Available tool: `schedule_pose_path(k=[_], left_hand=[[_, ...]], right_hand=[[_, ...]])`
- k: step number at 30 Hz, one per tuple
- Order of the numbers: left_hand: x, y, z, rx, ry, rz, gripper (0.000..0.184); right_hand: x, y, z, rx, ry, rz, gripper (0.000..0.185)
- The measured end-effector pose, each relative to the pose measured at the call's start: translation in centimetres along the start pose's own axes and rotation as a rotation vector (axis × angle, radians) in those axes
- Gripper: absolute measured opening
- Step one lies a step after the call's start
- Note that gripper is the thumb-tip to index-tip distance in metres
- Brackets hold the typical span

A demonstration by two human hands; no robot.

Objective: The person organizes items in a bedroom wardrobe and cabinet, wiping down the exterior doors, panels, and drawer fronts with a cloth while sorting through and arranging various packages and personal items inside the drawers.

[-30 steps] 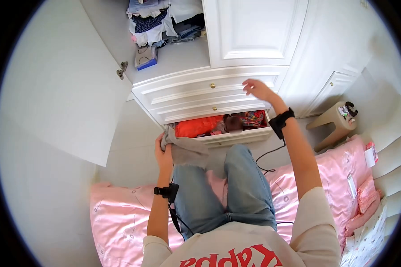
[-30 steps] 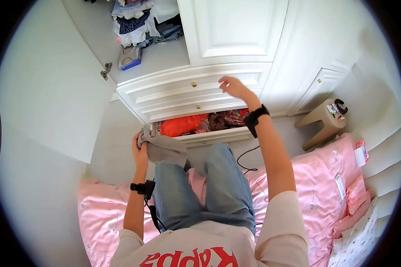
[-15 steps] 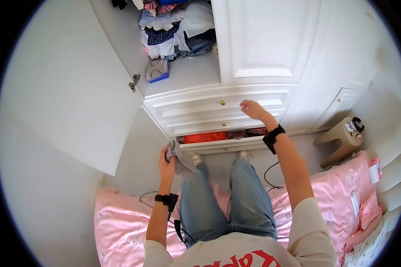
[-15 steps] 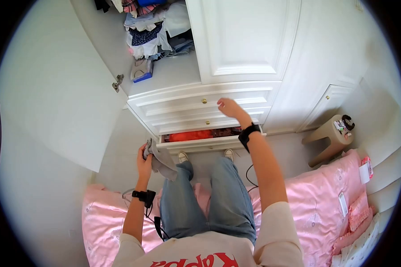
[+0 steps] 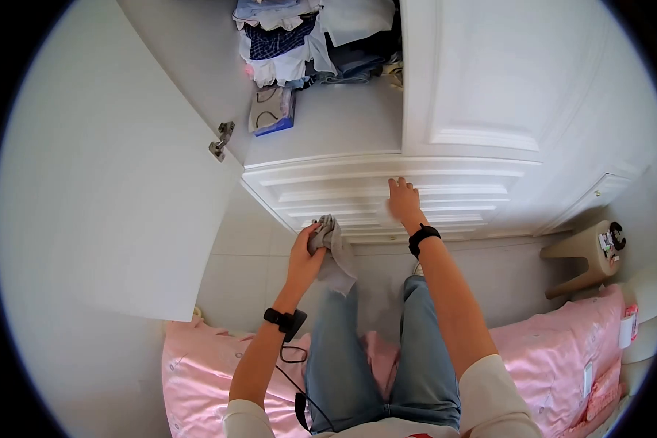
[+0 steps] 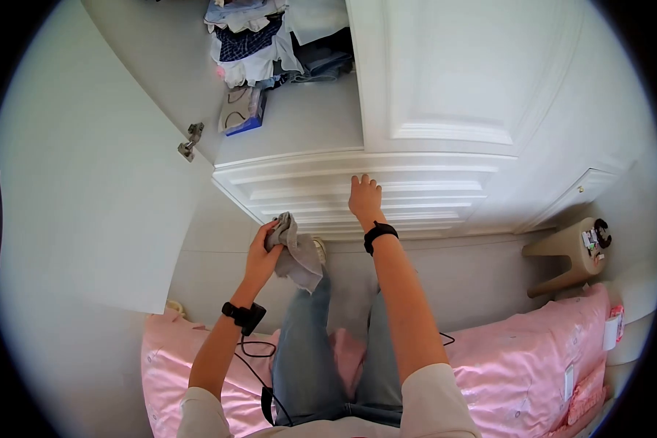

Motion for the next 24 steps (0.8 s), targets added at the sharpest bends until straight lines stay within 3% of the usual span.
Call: schedule_pose_path(k=[6,13,16,19,24], left_hand=[[-0.1,6.1,0.1,0.077,0.152,-0.068,0.048],[2.4,12.9,2.2,0.251,0.126,-0.025,0.047],[5.2,15.3,3.6,0.324,0.140,-0.066,0.047],[8.3,16.4,5.5,0.315,0.202,-0.147,0.045],[10.4,17.7,2.7,0.350,0.353,-0.208,0.042]], right_hand=[[3.0,2.8,-0.3,0.014,-0.111,-0.052,0.027],[4.0,3.2,-0.2,0.086,-0.161,-0.156,0.017],[4.9,3.2,1.1,0.055,-0.001,-0.180,0.029],[4.7,2.5,2.2,-0.023,0.103,-0.068,0.031],[2.3,0.3,0.8,0.090,0.141,-0.194,0.033]])
Point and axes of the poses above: each hand's wrist, its own y-axis towards the middle knuckle, its own x-axis out of the palm, z = x × y, the point moved 1 cm from there along y, towards the middle knuckle, and after that the axes turned 13 degrees about -y, right-handed, at the moved point
